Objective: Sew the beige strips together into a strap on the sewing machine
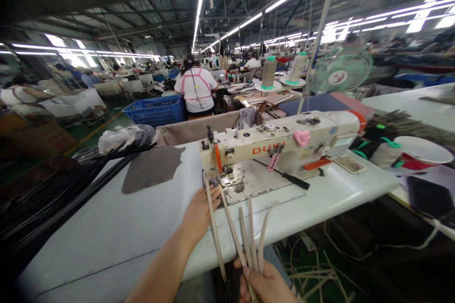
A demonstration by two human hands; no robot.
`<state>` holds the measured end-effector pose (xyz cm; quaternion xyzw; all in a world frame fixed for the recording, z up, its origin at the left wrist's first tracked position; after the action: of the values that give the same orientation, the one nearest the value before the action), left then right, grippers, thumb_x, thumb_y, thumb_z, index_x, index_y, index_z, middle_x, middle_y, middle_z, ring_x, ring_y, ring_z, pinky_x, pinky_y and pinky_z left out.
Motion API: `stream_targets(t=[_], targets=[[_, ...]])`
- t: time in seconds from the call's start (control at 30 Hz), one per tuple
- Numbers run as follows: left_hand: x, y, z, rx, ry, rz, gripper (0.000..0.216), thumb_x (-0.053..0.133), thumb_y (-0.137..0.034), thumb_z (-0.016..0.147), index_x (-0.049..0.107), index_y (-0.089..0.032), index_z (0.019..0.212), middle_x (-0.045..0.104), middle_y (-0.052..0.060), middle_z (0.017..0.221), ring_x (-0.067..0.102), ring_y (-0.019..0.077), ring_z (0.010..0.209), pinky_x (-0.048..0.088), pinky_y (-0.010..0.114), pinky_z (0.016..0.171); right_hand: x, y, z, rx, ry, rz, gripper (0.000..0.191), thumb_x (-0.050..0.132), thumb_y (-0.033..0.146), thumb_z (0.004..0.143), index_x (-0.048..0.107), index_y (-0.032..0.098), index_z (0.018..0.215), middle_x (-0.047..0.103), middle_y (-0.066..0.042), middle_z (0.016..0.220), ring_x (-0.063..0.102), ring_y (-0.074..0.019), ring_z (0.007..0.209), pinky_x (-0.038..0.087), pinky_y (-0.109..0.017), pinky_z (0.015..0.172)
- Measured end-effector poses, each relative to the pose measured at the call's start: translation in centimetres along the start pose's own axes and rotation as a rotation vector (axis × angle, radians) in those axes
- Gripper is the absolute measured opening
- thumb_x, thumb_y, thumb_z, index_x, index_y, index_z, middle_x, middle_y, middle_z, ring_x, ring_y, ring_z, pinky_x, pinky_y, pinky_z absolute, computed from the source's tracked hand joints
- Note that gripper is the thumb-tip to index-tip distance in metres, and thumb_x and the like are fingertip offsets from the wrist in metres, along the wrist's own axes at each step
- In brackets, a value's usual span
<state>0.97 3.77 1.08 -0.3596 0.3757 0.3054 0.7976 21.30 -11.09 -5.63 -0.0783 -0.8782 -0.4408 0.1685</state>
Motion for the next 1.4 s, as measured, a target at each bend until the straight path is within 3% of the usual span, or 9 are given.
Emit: stream_targets(t=[0.2, 0.33, 0.53, 0.63, 0.77, 0.97, 1.1, 1.27, 1.4], targets=[[0.0, 0.1, 0.1, -0.009, -0.014, -0.023, 0.036, 0.043, -0.037, 0.110, 0.068, -0.024, 0.134, 0.070, 0.011, 0.140, 0.064, 0.0290, 0.133, 0.049, 0.059, 0.116, 0.2, 0.1, -0.4, 0.016, 0.007, -0.008, 0.079, 0.084, 0.079, 0.053, 0.070, 0.018, 0.099, 0.062, 0.004, 0.054, 0.061, -0.0126, 0.043, 0.038, -0.020, 0.040], [0.0, 0.1, 0.1, -0.012, 0.000, -0.030, 0.038, 0.043, -0.037, 0.110, 0.068, -0.022, 0.134, 0.070, 0.012, 0.139, 0.064, 0.0300, 0.132, 0.048, 0.060, 0.116, 0.7, 1.0, -1.1, 0.019, 0.003, -0.015, 0.076, 0.081, 0.078, 0.061, 0.067, 0.018, 0.105, 0.061, 0.005, 0.055, 0.063, -0.0135, 0.044, 0.039, -0.021, 0.041], [-0.2, -0.1, 0.2, -0.017, -0.003, -0.040, 0.036, 0.044, -0.037, 0.110, 0.068, -0.024, 0.134, 0.071, 0.010, 0.138, 0.065, 0.0284, 0.132, 0.049, 0.057, 0.116, -0.4, 5.1, -1.8, -0.164, -0.098, -0.327, 0.079, 0.064, 0.089, 0.066, 0.067, 0.019, 0.102, 0.063, 0.002, 0.052, 0.061, -0.0175, 0.050, 0.046, -0.029, 0.052], [-0.2, -0.1, 0.2, -0.018, 0.007, -0.019, 0.036, 0.043, -0.037, 0.110, 0.068, -0.023, 0.134, 0.070, 0.010, 0.139, 0.064, 0.0286, 0.132, 0.050, 0.057, 0.116, -1.4, 6.7, -2.1, -0.194, -0.181, -0.399, 0.078, 0.056, 0.090, 0.071, 0.066, 0.021, 0.104, 0.052, 0.006, 0.040, 0.051, -0.0153, 0.040, 0.039, -0.027, 0.044], [-0.1, -0.1, 0.1, -0.025, 0.008, -0.007, 0.036, 0.043, -0.036, 0.110, 0.067, -0.023, 0.134, 0.071, 0.010, 0.138, 0.064, 0.0293, 0.133, 0.049, 0.058, 0.115, -1.8, 7.2, -2.6, -0.102, -0.245, -0.248, 0.081, 0.060, 0.092, 0.064, 0.064, 0.021, 0.104, 0.034, 0.014, 0.038, 0.025, -0.0074, 0.030, 0.024, -0.022, 0.033], [-0.1, -0.1, 0.1, -0.029, 0.012, -0.026, 0.037, 0.042, -0.035, 0.110, 0.067, -0.023, 0.135, 0.070, 0.011, 0.140, 0.063, 0.0298, 0.134, 0.048, 0.059, 0.116, -1.4, 6.4, -2.8, -0.007, -0.298, -0.032, 0.063, 0.074, 0.076, 0.065, 0.071, 0.020, 0.094, 0.052, 0.005, 0.053, 0.041, -0.0056, 0.039, 0.030, -0.016, 0.038], [-0.1, -0.1, 0.1, -0.024, 0.013, -0.022, 0.037, 0.043, -0.036, 0.110, 0.067, -0.022, 0.135, 0.069, 0.012, 0.139, 0.064, 0.0303, 0.133, 0.048, 0.061, 0.115, -1.4, 5.5, -1.8, -0.061, -0.265, -0.018, 0.066, 0.079, 0.074, 0.058, 0.073, 0.017, 0.090, 0.048, 0.007, 0.049, 0.038, -0.0048, 0.035, 0.018, -0.016, 0.036], [-0.3, -0.2, 0.2, -0.007, 0.018, -0.005, 0.038, 0.041, -0.035, 0.111, 0.068, -0.021, 0.134, 0.070, 0.012, 0.138, 0.064, 0.0294, 0.133, 0.050, 0.059, 0.115, -0.3, 5.4, -1.0, -0.109, -0.233, 0.004, 0.076, 0.080, 0.071, 0.063, 0.070, 0.015, 0.112, 0.051, 0.008, 0.047, 0.041, -0.0074, 0.030, 0.013, -0.018, 0.032], [-0.3, -0.2, 0.3, -0.012, 0.023, -0.012, 0.036, 0.044, -0.035, 0.110, 0.067, -0.021, 0.134, 0.070, 0.011, 0.138, 0.064, 0.0294, 0.133, 0.049, 0.059, 0.115, 0.9, 6.2, -1.1, -0.161, -0.219, 0.045, 0.085, 0.080, 0.068, 0.067, 0.060, 0.016, 0.131, 0.055, 0.008, 0.047, 0.048, -0.0104, 0.029, 0.022, -0.019, 0.029]])
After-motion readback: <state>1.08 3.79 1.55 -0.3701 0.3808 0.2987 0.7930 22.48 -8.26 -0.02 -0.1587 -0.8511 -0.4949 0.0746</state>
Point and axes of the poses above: each hand's wrist, its own z-axis towards the middle knuckle, its own x-axis out of the palm, y = z × x, the point moved 3 cm from there along z, towards the middle knuckle
